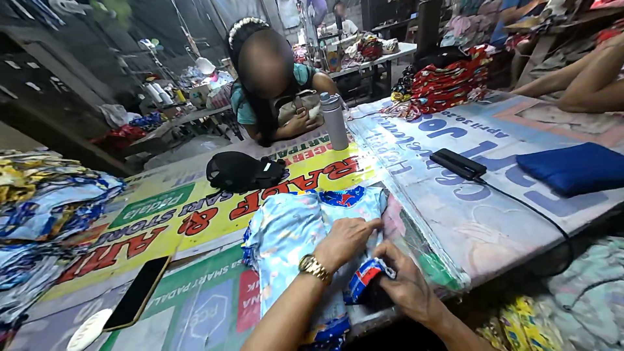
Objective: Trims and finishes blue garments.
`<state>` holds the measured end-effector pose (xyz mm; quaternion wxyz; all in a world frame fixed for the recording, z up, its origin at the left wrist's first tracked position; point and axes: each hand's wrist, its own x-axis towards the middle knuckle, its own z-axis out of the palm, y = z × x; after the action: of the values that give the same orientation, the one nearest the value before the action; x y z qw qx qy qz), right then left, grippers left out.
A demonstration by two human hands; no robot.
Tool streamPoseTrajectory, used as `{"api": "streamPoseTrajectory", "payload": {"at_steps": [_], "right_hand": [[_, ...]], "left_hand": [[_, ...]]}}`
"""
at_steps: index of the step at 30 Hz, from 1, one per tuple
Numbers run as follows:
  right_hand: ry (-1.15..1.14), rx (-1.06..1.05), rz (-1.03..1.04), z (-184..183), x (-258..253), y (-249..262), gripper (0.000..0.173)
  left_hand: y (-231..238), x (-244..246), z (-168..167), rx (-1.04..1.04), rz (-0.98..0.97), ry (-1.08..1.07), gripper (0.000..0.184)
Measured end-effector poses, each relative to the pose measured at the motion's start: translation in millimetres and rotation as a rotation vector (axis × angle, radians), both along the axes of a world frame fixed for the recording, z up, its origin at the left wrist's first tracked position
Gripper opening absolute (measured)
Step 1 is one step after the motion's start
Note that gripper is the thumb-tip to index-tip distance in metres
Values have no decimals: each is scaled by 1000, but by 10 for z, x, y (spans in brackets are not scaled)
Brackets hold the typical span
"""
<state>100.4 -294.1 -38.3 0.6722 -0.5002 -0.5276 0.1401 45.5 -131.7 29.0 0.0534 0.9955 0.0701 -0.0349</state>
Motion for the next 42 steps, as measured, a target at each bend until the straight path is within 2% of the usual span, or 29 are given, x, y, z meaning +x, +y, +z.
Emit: {"api": "streamPoseTrajectory", "payload": {"at_steps": [3,6,10,12,14,16,17,19,21,22,24,25,29,31,35,38,40,42], "right_hand": [[-162,18,27,-68,70,-107,19],[-218,58,39,37,138,-133,19],[-239,159,134,424,-42,60,20],[-283,192,190,596,-284,267,19],[-371,147,202,676,-598,486,16],[-524,41,156,637,-879,638,17],[-584,5,119,599,-956,702,20],[-591,-50,93,538,-989,781,20],[-508,-99,156,543,-966,812,20],[-460,-126,204,565,-962,815,20],[-357,-187,330,605,-964,831,20],[-304,-201,389,617,-965,847,20],[-143,-192,527,584,-916,880,17],[-164,-181,510,562,-906,868,17],[-269,-114,388,553,-971,812,18],[-549,7,162,493,-961,772,26],[-803,3,-11,427,-914,732,25],[-889,-40,-58,379,-829,676,26]], "left_hand": [[48,114,10,84,-7,-20,26],[157,-12,287,155,58,-269,20],[345,-512,936,184,186,-521,17],[470,-906,1075,146,278,-561,19],[517,-1386,946,75,417,-590,17],[468,-1810,577,-43,619,-643,28],[437,-1953,386,-120,699,-727,33],[194,-2084,81,-302,808,-1029,31],[-221,-2097,-171,-429,800,-1280,36],[-407,-2072,-281,-484,757,-1335,45],[-645,-1985,-430,-612,665,-1347,68],[-696,-1935,-471,-694,633,-1354,70],[-666,-1881,-458,-912,574,-1384,38],[-629,-1881,-456,-834,589,-1332,38],[-681,-1797,-417,-427,743,-1153,48],[-658,-1847,-418,-376,716,-1329,32],[-636,-1976,-367,-336,706,-1438,27],[-636,-2129,-361,-233,706,-1431,22]]}}
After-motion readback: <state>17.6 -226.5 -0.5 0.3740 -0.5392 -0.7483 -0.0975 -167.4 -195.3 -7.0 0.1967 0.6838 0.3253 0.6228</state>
